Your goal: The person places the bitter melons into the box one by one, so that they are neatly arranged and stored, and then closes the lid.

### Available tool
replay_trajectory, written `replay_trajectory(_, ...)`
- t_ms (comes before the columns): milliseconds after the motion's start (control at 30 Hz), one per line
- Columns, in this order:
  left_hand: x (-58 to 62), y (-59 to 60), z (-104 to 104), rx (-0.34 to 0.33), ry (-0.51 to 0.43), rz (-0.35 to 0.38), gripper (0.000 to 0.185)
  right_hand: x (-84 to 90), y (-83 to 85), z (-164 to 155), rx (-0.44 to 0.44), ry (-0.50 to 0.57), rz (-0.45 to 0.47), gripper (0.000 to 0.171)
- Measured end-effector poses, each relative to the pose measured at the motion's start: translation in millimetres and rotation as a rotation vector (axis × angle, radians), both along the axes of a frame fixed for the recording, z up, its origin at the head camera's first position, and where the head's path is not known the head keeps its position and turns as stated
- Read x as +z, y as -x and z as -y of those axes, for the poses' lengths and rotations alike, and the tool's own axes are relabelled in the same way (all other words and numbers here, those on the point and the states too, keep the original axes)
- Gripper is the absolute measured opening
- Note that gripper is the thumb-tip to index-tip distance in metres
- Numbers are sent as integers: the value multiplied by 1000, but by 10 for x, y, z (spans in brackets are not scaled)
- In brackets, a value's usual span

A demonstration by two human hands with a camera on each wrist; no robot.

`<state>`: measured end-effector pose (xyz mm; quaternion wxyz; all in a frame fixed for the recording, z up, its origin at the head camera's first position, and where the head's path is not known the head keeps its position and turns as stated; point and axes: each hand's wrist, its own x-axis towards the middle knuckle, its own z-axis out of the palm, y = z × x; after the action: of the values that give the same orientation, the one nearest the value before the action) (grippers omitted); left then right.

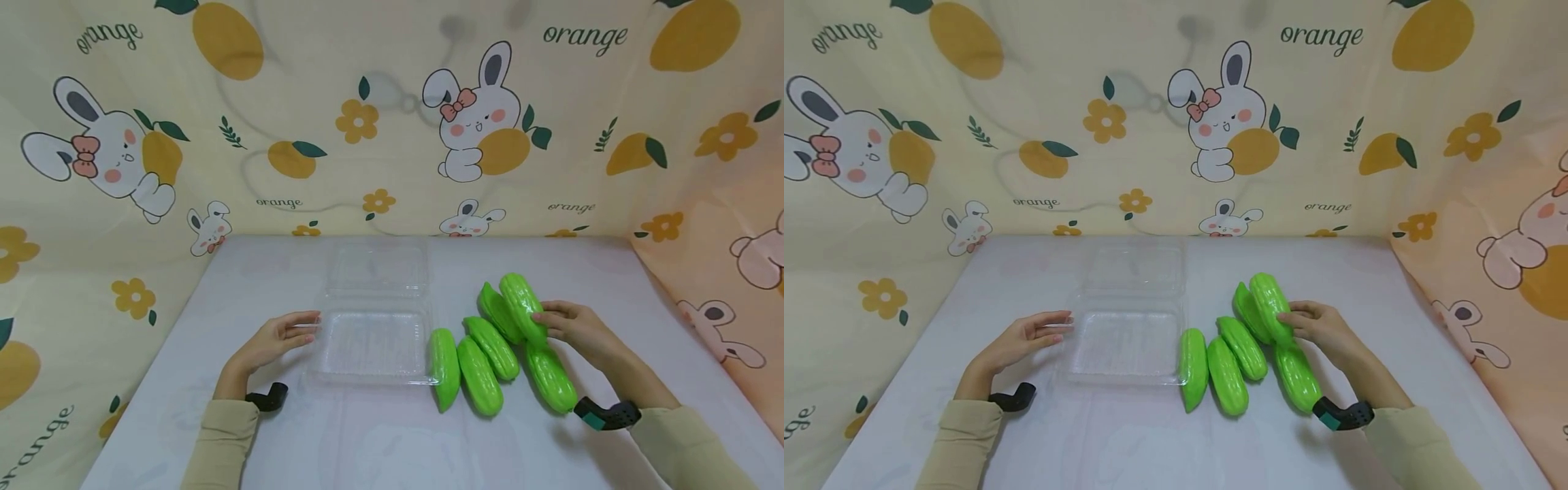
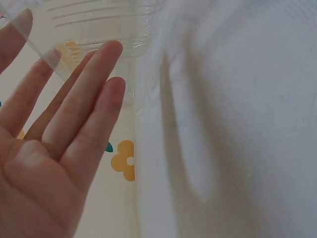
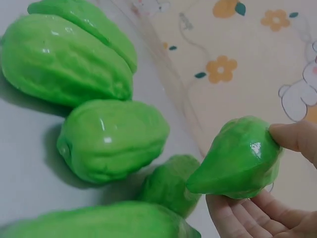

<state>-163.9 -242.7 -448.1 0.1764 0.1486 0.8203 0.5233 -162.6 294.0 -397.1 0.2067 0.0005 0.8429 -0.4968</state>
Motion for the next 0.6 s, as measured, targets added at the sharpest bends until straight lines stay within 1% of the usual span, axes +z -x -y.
replay_trajectory(233,-14,9,10,-16,-2,-17,59,12,-9,105,7,-1,39,73)
replay_trajectory(367,-22,13,9,-8,-21,-2,60,10,-9,169,12,17,45,74)
replay_trajectory(600,-19,12,6,-8,-27,6,60,0,-24,296,2,112,42,72)
